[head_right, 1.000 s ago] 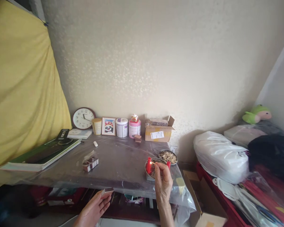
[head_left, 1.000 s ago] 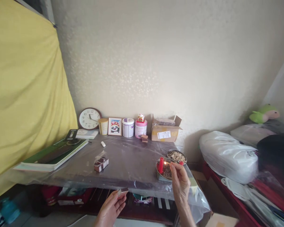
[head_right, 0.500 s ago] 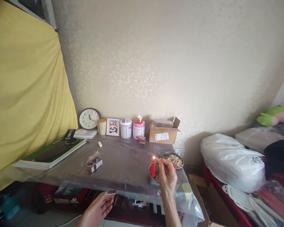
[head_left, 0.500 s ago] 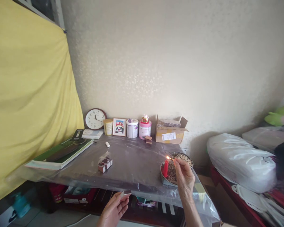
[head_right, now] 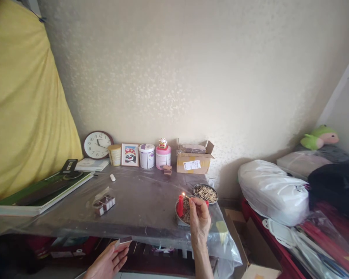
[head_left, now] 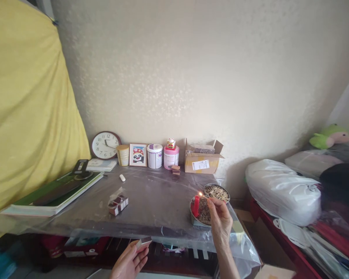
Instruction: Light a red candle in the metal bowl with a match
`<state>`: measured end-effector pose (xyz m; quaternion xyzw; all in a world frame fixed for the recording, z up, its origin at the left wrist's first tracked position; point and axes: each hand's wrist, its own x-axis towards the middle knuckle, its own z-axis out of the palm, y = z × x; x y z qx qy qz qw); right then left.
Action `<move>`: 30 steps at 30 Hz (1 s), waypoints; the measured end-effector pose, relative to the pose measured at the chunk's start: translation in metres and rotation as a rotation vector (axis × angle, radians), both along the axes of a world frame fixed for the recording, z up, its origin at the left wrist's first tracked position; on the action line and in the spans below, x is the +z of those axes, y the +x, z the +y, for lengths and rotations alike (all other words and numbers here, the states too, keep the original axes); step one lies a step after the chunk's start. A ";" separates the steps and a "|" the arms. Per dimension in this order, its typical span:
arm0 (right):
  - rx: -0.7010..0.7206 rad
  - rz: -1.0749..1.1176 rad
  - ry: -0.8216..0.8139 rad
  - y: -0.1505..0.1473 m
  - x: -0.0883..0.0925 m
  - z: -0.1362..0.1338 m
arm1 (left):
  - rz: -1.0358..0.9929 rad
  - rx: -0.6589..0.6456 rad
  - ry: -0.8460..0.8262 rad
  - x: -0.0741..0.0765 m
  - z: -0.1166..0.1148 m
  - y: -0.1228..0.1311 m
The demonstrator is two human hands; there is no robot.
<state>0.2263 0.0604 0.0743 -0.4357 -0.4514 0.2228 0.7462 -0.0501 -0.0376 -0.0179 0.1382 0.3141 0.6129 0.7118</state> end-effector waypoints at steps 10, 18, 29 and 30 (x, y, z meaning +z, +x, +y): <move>0.012 -0.016 -0.061 -0.004 0.000 -0.005 | -0.036 -0.027 0.028 -0.001 -0.002 -0.005; 0.003 0.017 -0.099 -0.008 0.003 -0.006 | -0.043 -0.035 0.025 -0.003 -0.002 -0.006; 0.016 0.032 -0.104 -0.011 0.005 -0.006 | -0.069 -0.026 -0.023 -0.003 0.002 -0.005; 0.023 0.036 -0.101 -0.011 0.003 -0.005 | -0.072 -0.028 -0.028 -0.003 0.002 -0.005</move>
